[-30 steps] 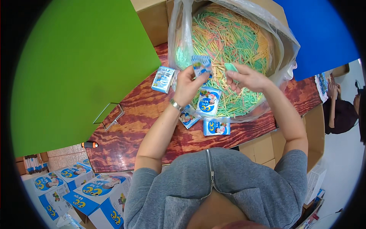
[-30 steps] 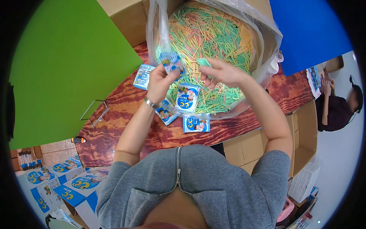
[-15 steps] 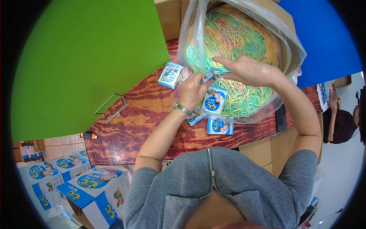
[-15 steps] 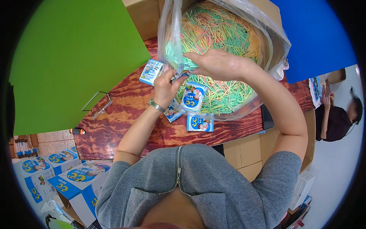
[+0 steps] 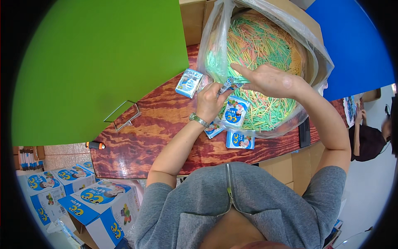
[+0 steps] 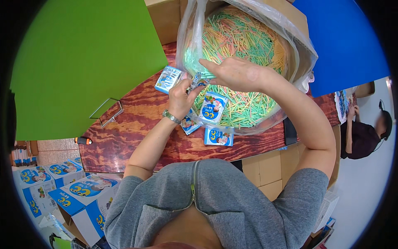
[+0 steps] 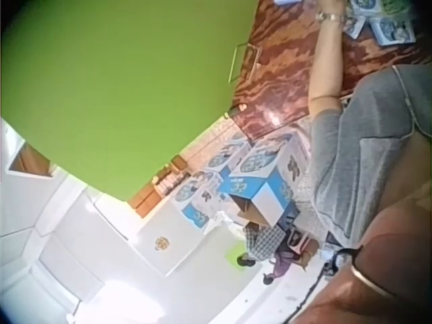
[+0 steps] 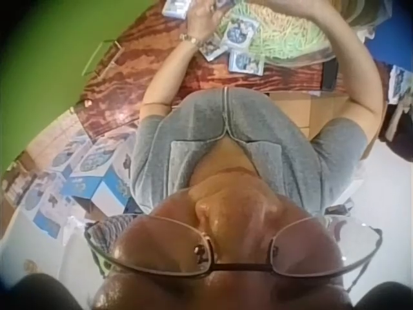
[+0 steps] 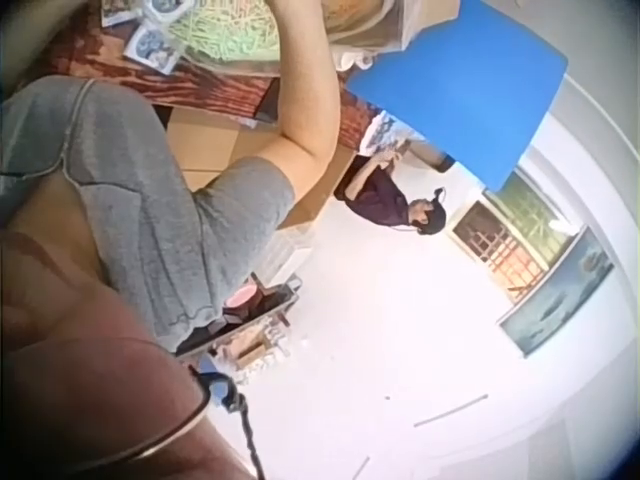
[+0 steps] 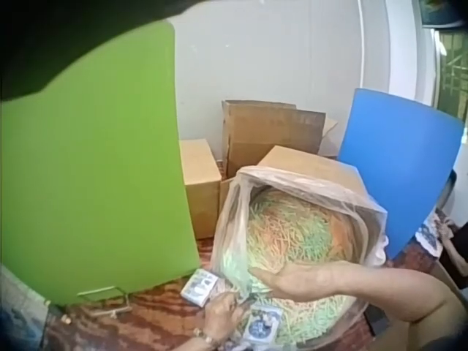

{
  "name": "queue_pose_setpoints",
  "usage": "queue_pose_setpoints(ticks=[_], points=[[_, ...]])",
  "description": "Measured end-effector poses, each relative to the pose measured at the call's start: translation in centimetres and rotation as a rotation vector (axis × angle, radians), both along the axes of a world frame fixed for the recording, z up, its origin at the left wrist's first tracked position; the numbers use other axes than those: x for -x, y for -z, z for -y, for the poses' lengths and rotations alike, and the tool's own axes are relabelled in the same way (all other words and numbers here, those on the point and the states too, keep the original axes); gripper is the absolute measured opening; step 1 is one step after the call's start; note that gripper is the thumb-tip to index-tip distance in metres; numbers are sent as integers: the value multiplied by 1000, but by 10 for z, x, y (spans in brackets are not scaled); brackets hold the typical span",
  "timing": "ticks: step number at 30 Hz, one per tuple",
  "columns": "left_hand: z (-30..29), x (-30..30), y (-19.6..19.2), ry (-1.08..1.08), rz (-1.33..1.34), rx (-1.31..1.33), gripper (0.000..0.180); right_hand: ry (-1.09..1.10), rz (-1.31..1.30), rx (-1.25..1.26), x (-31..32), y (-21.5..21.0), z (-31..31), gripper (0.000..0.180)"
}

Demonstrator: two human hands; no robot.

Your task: Packaging stacks of small blue toy packets and rubber bands into cardboard boxes at a workstation.

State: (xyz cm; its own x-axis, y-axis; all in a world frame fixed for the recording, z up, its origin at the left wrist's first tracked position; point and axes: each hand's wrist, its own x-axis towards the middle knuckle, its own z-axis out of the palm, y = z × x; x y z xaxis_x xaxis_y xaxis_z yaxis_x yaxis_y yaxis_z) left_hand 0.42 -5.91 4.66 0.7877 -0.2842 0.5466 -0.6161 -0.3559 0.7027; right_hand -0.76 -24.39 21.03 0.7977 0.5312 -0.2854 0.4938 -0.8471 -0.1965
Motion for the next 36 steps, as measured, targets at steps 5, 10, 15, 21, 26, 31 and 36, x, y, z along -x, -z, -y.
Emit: queue_pose_setpoints(ticks=[5,10,15,21,26,31,36], points=[[-1,-3,4,-13,69,23,27,73,27,23,-2,-6,-4,61],[-2,-1,1,-22,67,15,26,-17,12,51,-2,12,-2,68],[-3,-4,6,9,140,-12,21,-103,-68,54,-13,12,2,76],[-1,-4,6,94,202,-56,26,130,-501,193,-30,-9,-24,86],[-6,-5,8,163,-42,46,30,85,-98,35,-29,-8,-19,92],[-9,-16,20,357,-353,94,21,-44,275,-298,-20,68,19,62],[-20,-36,39,295,-341,-36,27,177,308,-487,-24,120,2,33]])
